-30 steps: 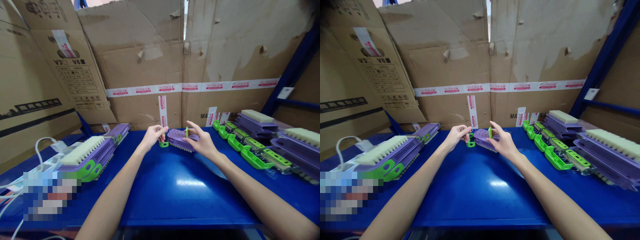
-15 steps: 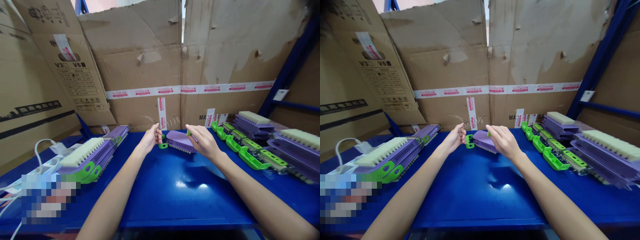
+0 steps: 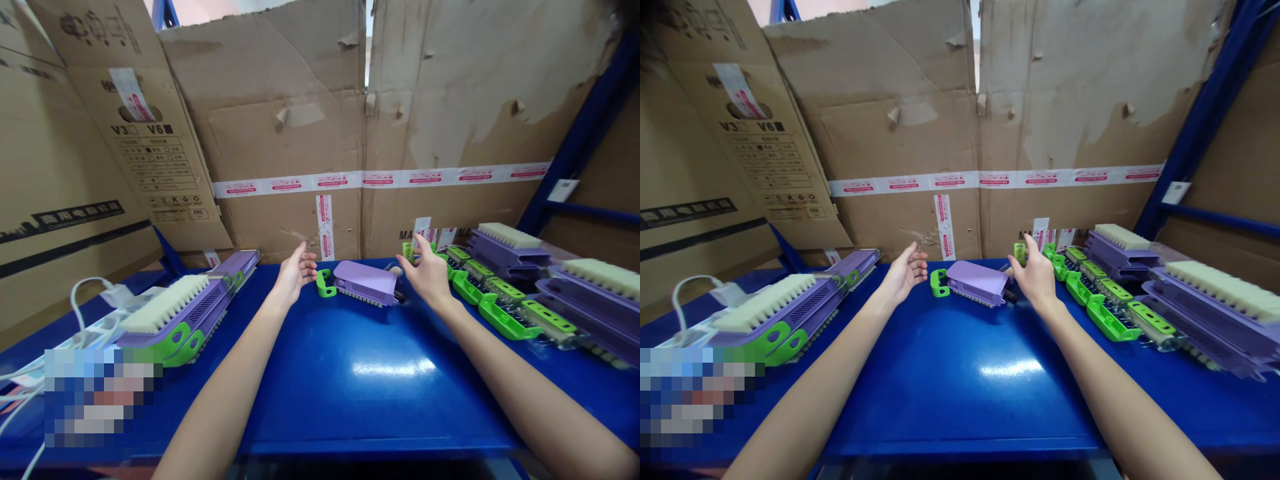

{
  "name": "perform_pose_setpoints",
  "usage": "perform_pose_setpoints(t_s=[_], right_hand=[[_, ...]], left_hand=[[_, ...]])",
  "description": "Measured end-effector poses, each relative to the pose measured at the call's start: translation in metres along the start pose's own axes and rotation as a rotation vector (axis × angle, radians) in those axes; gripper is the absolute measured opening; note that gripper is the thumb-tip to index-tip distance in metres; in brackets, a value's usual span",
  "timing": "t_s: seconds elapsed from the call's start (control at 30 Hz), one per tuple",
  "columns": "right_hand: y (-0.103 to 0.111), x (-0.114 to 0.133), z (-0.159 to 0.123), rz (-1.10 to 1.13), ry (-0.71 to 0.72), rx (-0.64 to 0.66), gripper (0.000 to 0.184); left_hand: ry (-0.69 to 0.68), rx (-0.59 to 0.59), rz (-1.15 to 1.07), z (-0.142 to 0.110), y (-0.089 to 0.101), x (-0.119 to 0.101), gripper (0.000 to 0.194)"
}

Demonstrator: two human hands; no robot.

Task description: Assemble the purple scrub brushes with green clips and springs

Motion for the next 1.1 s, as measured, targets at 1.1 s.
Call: perform_pose_setpoints(t_s=[1.1], right_hand=[[-0.033, 0.007, -0.006, 0.048, 0.313, 0.460, 0.024]], left_hand=[[-0.089, 0.165, 0.346, -0.013, -0.025, 0.016, 0.050]])
Point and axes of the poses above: each hand's wrist, its own z-axis towards the middle knuckle, its own y-axis out of the back of the hand, x = y × z, the point moved 4 cm from there along z, towards the middle knuckle, and after that the axes turned 9 degrees about -z, right-handed, at the moved point
